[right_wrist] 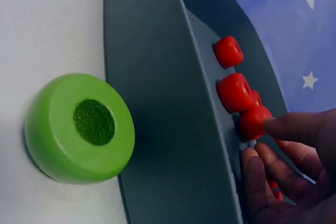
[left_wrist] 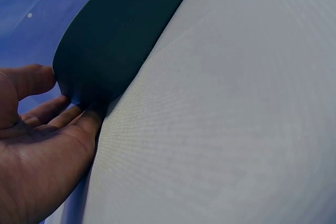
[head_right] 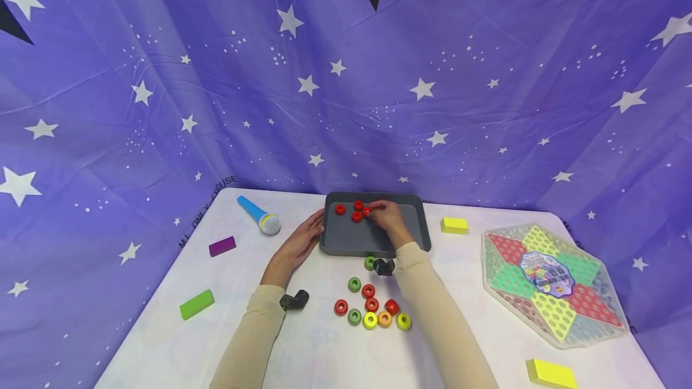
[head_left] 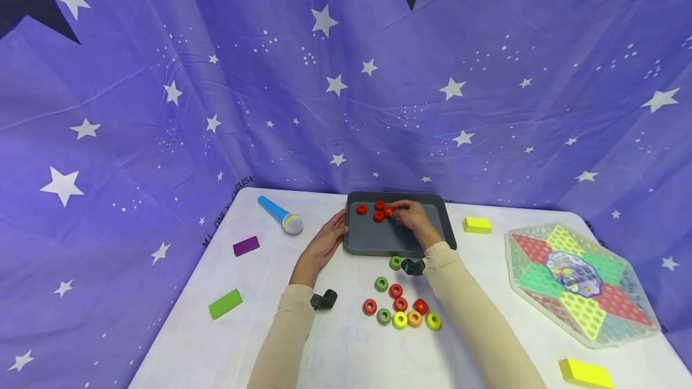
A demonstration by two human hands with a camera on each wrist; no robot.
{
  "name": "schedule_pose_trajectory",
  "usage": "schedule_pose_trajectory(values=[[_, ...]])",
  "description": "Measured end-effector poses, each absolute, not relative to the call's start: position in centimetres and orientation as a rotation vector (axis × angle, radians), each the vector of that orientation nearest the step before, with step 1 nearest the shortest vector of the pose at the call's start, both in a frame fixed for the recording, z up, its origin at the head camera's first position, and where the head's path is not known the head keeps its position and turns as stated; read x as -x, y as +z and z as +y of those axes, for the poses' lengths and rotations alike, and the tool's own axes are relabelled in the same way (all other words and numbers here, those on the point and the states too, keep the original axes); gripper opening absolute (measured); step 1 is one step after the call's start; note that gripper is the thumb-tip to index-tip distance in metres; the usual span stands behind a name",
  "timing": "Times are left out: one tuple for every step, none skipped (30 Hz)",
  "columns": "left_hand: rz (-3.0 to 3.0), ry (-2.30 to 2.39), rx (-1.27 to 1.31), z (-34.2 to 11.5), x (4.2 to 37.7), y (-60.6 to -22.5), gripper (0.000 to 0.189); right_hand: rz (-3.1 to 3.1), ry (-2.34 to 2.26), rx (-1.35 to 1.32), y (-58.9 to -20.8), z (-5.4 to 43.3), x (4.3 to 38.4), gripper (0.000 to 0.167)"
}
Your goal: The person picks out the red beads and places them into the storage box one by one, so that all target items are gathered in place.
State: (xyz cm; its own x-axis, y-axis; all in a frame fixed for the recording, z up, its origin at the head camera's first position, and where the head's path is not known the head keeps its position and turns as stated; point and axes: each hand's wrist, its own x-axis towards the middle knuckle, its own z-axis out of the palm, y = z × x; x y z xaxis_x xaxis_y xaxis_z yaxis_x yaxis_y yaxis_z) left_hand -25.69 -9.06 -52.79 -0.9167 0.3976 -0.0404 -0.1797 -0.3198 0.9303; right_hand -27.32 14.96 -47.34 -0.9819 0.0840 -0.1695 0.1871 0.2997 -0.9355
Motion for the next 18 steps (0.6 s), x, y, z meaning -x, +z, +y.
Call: schedule_pose_trajectory(values=[[1.573,2.279,-0.281,-9.1,25.7,-52.8,0.059,2.453,-1.8,-0.257,-47.4,15.0,27.3,0.032],[1.576,2.278,-0.278,-9.1,25.7,-52.9,0.059,2.449,-1.805,-0.251,-47.5,15.1,27.3,0.033],[1.578,2.278,-0.277,-9.1,25.7,-52.9,0.059,2.445,-1.812,-0.246,-47.5,15.2,27.3,0.033],[1.578,2.277,-0.277,-9.1,25.7,-52.9,0.059,2.439,-1.818,-0.244,-47.5,15.2,27.3,0.033],[1.581,2.276,-0.282,-9.1,25.7,-52.9,0.06,2.435,-1.822,-0.246,-47.6,15.3,27.3,0.033],[1.58,2.276,-0.282,-9.1,25.6,-52.9,0.06,2.43,-1.831,-0.252,-47.6,15.4,27.3,0.033],[1.58,2.277,-0.287,-9.1,25.6,-52.9,0.06,2.43,-1.833,-0.25,-47.6,15.5,27.2,0.033],[1.577,2.278,-0.286,-9.1,25.6,-52.8,0.06,2.426,-1.837,-0.254,-47.6,15.6,27.2,0.033],[1.575,2.279,-0.292,-9.1,25.6,-52.8,0.06,2.424,-1.843,-0.259,-47.7,15.7,27.1,0.033],[1.573,2.28,-0.29,-9.0,25.5,-52.8,0.06,2.421,-1.847,-0.26,-47.7,15.8,27.1,0.033],[1.57,2.281,-0.288,-9.0,25.5,-52.8,0.06,2.418,-1.852,-0.259,-47.6,15.9,27.0,0.033],[1.569,2.281,-0.284,-9.0,25.5,-52.7,0.06,2.41,-1.857,-0.256,-47.6,16.1,26.8,0.034],[1.571,2.279,-0.284,-9.0,25.5,-52.7,0.06,2.407,-1.859,-0.242,-47.5,16.3,26.7,0.034],[1.573,2.278,-0.282,-9.0,25.5,-52.7,0.06,2.404,-1.86,-0.234,-47.5,16.5,26.5,0.035],[1.577,2.276,-0.278,-9.0,25.4,-52.7,0.06,2.403,-1.862,-0.214,-47.4,16.7,26.3,0.036],[1.581,2.274,-0.275,-9.0,25.4,-52.6,0.06,2.404,-1.864,-0.185,-47.3,16.9,26.0,0.037],[1.584,2.271,-0.275,-9.0,25.4,-52.6,0.06,2.409,-1.864,-0.168,-47.2,17.1,25.8,0.039],[1.589,2.268,-0.276,-9.0,25.5,-52.5,0.06,2.416,-1.863,-0.151,-47.0,17.3,25.5,0.039]])
